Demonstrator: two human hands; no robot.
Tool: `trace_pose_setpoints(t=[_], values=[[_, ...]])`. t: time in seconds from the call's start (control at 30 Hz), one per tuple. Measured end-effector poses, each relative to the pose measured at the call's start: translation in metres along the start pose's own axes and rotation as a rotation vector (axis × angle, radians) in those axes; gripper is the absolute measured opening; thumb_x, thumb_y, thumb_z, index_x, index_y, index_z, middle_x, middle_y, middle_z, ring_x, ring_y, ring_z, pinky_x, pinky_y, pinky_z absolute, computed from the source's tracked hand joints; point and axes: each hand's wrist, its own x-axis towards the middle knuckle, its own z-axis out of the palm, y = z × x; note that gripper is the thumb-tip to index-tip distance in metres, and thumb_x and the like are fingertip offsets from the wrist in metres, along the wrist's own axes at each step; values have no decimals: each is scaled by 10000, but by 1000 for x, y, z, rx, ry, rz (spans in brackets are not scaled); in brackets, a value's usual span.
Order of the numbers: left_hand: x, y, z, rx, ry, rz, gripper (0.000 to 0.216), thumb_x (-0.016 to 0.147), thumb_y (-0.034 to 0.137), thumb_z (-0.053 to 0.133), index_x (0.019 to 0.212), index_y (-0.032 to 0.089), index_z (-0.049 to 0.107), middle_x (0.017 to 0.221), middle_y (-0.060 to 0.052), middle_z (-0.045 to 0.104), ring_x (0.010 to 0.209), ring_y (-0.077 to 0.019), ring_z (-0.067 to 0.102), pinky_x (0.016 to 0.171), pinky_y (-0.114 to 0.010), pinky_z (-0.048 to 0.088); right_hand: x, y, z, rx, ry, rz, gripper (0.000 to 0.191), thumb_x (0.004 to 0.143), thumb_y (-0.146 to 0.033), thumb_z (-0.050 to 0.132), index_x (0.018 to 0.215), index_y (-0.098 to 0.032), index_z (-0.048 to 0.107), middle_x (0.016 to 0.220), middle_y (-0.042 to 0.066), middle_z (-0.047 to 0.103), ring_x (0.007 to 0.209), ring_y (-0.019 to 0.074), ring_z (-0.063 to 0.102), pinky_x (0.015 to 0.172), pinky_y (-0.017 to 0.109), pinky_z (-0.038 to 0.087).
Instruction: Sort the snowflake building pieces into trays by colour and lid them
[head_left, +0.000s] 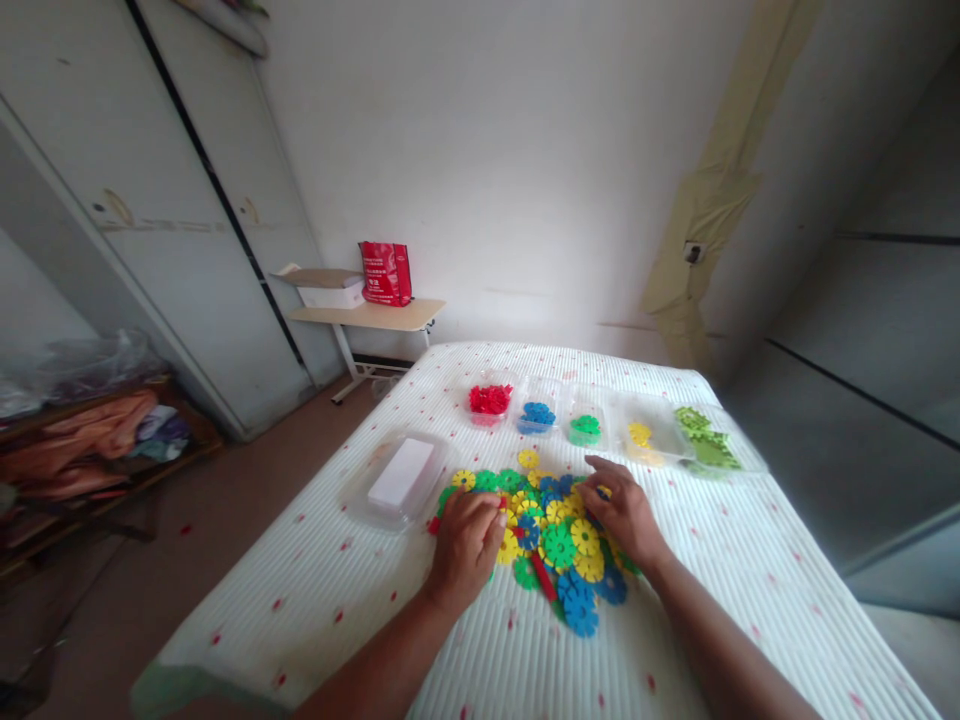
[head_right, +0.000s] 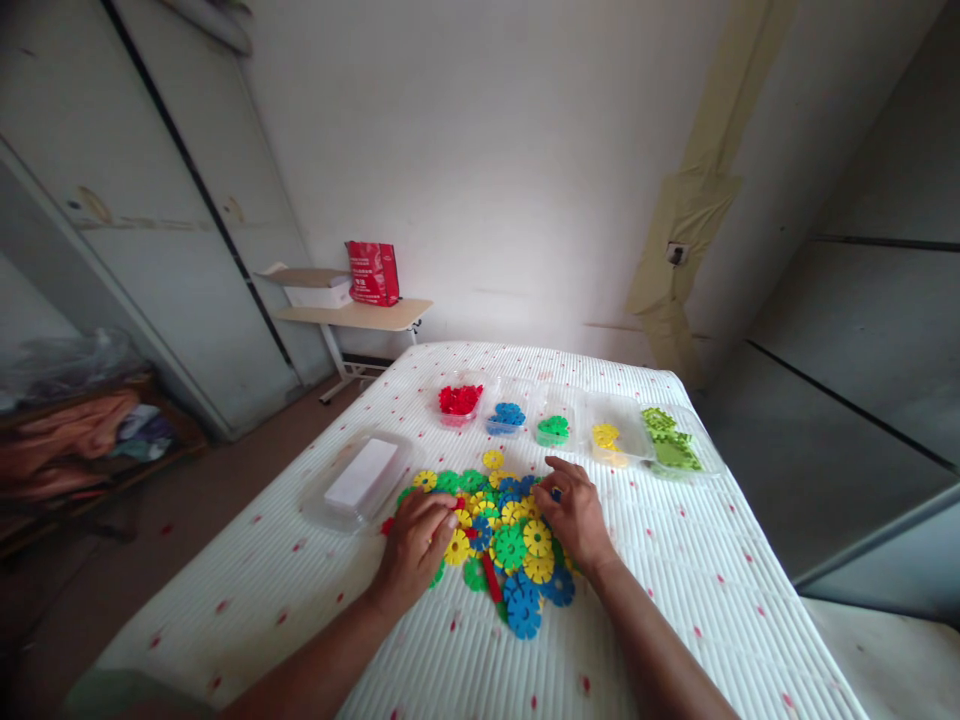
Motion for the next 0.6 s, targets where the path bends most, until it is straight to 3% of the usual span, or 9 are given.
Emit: trace_pose_setpoints(t=[0.13,0.27,0.43,0.6], values=[[0,-4,3,9,66,-9,166,839,208,450,768,194,600,850,-37,643,864,-179,558,826,-350,400,1,8,-8,90,79,5,237,768,-405,530,697,-202,631,1141,99,611,1034,238,564,897,394,443],[4,-5,5,51,68,-55,228,842,171,420,949,219,615,940,-39,661,912,-187,563,826,-358,392,2,11,-18,168,130,82,290,761,-450,522,801,-186,637,978,92,669,688,163,613,677,314,505],[15,-3,2,193,-116,-137,203,819,229,492,964,253,632,929,-30,658,906,-212,555,766,-362,387,1,14,-30,238,196,212,374,753,-494,513,853,-155,634,616,33,637,550,155,581,559,272,475],[32,0,3,289,-326,-135,180,749,168,554,866,259,656,849,-32,631,871,-208,554,729,-327,387,0,16,-33,195,234,232,368,756,-510,502,757,-160,619,553,24,608,514,152,569,536,265,463]])
